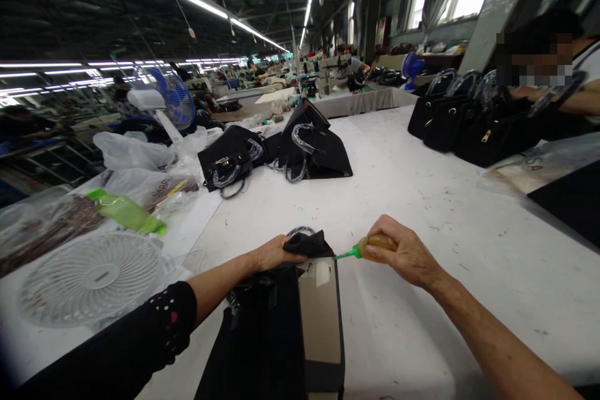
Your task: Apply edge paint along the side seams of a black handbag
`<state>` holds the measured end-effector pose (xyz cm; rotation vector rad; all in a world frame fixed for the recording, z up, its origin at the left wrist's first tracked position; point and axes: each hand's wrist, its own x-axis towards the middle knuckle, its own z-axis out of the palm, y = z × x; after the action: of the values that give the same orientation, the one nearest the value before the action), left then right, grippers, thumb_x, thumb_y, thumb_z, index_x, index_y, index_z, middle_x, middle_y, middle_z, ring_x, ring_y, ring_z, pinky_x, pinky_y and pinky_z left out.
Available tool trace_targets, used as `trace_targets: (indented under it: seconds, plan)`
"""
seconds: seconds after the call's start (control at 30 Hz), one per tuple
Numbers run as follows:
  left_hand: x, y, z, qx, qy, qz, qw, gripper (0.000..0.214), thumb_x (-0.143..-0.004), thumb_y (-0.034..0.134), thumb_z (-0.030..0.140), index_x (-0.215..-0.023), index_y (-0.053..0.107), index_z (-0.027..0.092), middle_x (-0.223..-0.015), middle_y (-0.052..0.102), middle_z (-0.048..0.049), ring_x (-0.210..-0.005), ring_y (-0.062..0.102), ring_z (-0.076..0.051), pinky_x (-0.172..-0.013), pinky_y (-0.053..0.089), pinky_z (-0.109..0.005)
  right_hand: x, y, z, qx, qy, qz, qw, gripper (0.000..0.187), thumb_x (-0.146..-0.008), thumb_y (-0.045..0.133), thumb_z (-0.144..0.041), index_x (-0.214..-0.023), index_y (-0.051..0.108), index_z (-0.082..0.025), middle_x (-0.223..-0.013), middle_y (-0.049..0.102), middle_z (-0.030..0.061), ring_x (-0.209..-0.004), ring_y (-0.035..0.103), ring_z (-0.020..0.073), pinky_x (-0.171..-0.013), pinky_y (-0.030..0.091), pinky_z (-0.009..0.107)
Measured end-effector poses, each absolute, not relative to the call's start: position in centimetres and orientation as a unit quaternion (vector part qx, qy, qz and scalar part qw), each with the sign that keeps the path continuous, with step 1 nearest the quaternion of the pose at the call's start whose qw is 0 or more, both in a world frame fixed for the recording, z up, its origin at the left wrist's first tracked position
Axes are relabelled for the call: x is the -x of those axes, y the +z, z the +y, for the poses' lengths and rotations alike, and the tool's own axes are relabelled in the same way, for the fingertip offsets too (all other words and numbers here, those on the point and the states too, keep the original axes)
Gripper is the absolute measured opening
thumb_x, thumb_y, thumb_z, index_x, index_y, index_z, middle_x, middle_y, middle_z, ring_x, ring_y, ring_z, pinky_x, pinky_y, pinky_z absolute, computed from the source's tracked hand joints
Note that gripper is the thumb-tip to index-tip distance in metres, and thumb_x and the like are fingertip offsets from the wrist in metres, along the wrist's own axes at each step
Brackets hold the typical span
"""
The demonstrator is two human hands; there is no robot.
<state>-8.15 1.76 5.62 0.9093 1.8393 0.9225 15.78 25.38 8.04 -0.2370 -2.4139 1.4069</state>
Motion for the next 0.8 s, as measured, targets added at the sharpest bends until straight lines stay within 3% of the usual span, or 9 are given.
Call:
trace_targets:
  seconds: [0.8]
  plan:
    - [8.05, 5.76, 1.83, -0.353, 0.376, 0.738, 0.436, 0.033, -0.063, 0.078, 0.033, -0.091, 0.077, 0.015, -0.082, 0.071, -0.0005, -0.087, 0.063, -0.021, -0.093, 0.048, -0.034, -15.89, 7.74, 25.92, 0.095, 0.519, -0.834, 0.159, 0.025, -0.087, 0.069, -0.046, -0.084, 0.066, -0.021, -0.087, 0.059, 0.0043, -0.075, 0.058, 0.0209, -0.07, 0.048, 0.04]
